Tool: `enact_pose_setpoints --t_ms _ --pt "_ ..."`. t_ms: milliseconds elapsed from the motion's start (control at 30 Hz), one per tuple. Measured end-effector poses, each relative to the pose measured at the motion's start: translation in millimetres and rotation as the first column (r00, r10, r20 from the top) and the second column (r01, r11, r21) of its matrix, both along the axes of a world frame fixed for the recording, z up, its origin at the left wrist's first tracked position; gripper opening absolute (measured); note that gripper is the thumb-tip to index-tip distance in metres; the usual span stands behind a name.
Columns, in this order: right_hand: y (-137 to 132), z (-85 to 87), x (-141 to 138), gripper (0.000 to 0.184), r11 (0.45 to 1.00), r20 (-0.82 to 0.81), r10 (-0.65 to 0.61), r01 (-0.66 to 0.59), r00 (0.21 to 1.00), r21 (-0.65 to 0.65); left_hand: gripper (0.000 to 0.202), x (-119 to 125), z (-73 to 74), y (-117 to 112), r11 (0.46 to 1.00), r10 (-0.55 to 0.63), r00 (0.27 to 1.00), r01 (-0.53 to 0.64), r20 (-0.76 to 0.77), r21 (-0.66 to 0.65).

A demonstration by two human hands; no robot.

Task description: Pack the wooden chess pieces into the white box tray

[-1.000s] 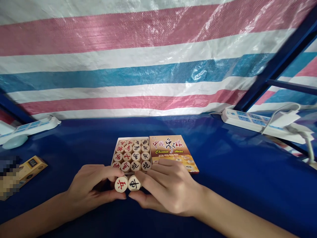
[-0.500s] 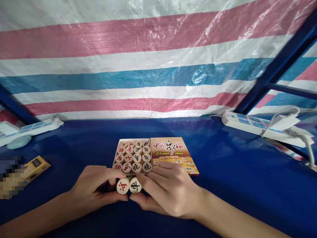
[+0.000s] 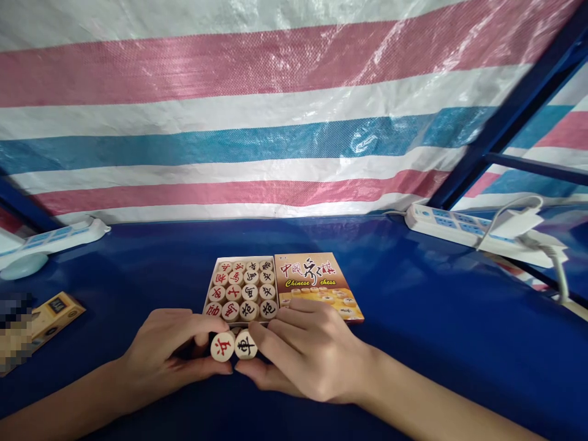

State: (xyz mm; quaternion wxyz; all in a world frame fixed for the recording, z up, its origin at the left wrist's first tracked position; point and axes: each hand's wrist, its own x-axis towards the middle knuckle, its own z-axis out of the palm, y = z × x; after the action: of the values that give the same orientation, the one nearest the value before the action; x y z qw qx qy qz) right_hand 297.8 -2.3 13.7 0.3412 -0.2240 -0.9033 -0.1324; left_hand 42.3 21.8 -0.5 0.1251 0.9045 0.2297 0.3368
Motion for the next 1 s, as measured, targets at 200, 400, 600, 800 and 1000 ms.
enact_pose_setpoints --t_ms 200,400,600,800,1000 --pt "0.6 -0.5 -0.3 0.037 1.0 -0.003 0.008 -0.008 1.0 0.014 0.028 0.5 1.1 -1.6 1.0 0.006 1.0 -0.006 -0.011 0.021" --pt "2.0 -4.5 0.8 0.037 1.0 0.009 -0.002 0.002 1.0 -0.004 0.03 1.0 -1.0 -1.3 1.0 0.004 1.0 -0.004 -0.005 0.018" --pt "2.6 -2.9 1.3 0.037 1.0 0.031 0.019 -0.018 0.999 -0.015 0.03 0.7 -0.2 -0.4 1.0 0.004 1.0 -0.004 -0.021 0.009" --pt "2.1 0.1 1.0 0.035 1.0 0.035 0.026 -0.026 0.999 -0.018 0.029 0.6 0.4 -1.0 1.0 0.017 1.0 -0.017 -0.021 -0.003" --pt "1.8 -2.6 1.9 0.034 1.0 0.046 0.012 -0.011 0.999 -0.016 0.027 0.7 0.0 -0.5 1.0 0.022 1.0 -0.022 -0.013 -0.01"
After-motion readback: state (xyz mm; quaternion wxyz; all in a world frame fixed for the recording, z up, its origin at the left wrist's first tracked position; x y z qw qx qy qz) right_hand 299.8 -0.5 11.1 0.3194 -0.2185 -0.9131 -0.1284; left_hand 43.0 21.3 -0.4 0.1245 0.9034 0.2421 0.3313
